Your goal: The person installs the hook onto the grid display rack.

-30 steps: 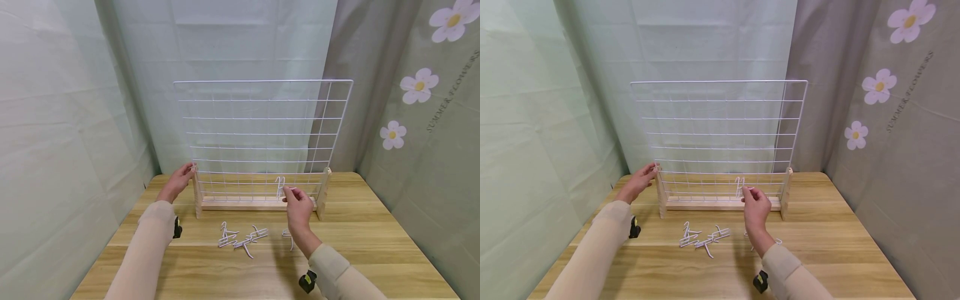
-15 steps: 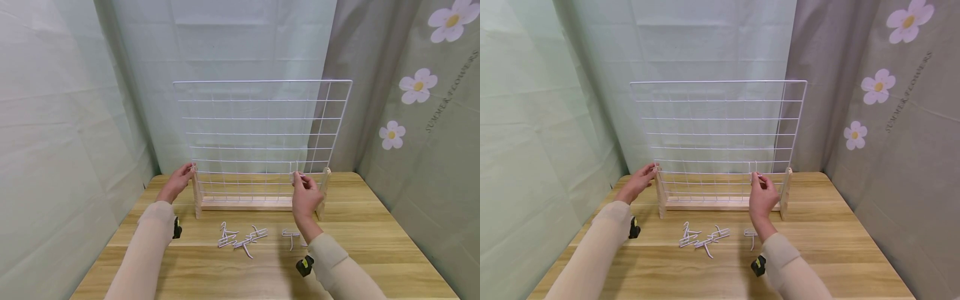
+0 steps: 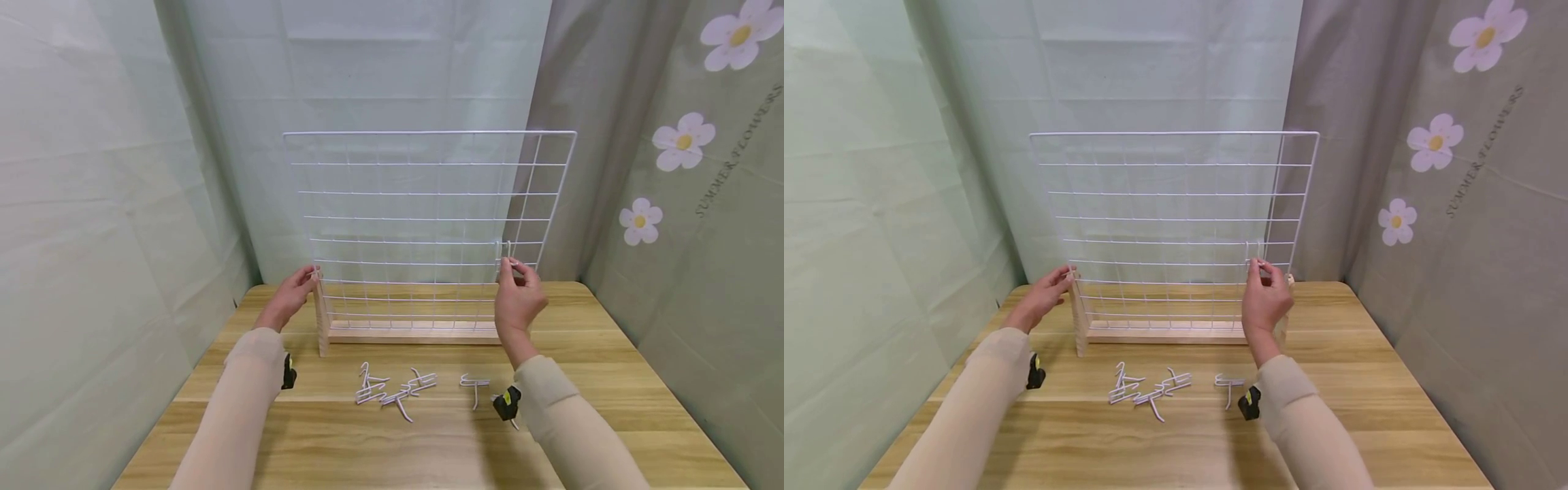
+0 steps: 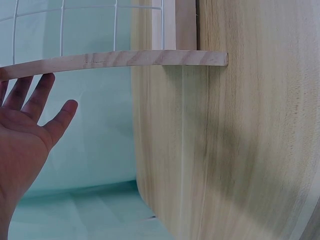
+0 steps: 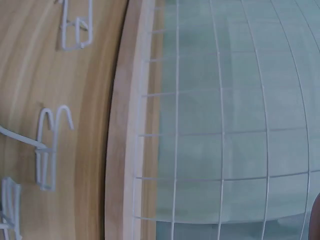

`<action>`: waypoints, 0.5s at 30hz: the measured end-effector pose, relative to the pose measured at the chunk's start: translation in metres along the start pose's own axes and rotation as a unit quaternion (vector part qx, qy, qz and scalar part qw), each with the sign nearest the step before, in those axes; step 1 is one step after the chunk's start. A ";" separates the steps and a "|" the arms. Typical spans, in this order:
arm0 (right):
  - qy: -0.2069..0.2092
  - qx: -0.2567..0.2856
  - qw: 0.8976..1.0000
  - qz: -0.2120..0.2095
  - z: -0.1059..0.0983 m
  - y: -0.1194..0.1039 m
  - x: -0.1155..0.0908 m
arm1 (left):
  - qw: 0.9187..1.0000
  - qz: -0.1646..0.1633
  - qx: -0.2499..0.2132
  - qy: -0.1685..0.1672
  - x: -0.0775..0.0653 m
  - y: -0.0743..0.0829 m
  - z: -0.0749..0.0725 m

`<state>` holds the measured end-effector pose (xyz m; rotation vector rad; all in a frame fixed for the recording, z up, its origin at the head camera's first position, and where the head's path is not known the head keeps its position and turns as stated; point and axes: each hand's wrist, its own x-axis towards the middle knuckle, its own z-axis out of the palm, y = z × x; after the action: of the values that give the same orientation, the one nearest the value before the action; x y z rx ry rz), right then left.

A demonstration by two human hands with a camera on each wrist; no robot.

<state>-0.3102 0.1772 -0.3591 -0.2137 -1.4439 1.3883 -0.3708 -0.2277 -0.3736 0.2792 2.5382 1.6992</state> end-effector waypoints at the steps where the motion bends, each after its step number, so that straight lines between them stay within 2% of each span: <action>1: 0.001 0.003 1.000 0.002 0.000 -0.001 0.002 | 1.000 0.000 -0.001 0.001 0.000 0.000 0.000; 7: -0.006 0.029 0.999 0.021 0.003 -0.003 0.008 | 1.000 -0.003 -0.001 0.001 0.001 -0.001 -0.001; 15: -0.001 0.026 0.998 0.051 0.009 -0.004 0.013 | 1.000 -0.008 -0.002 0.004 0.002 -0.004 -0.001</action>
<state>-0.3197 0.1797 -0.3467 -0.2543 -1.4125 1.5073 -0.3735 -0.2294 -0.3768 0.2517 2.5351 1.7036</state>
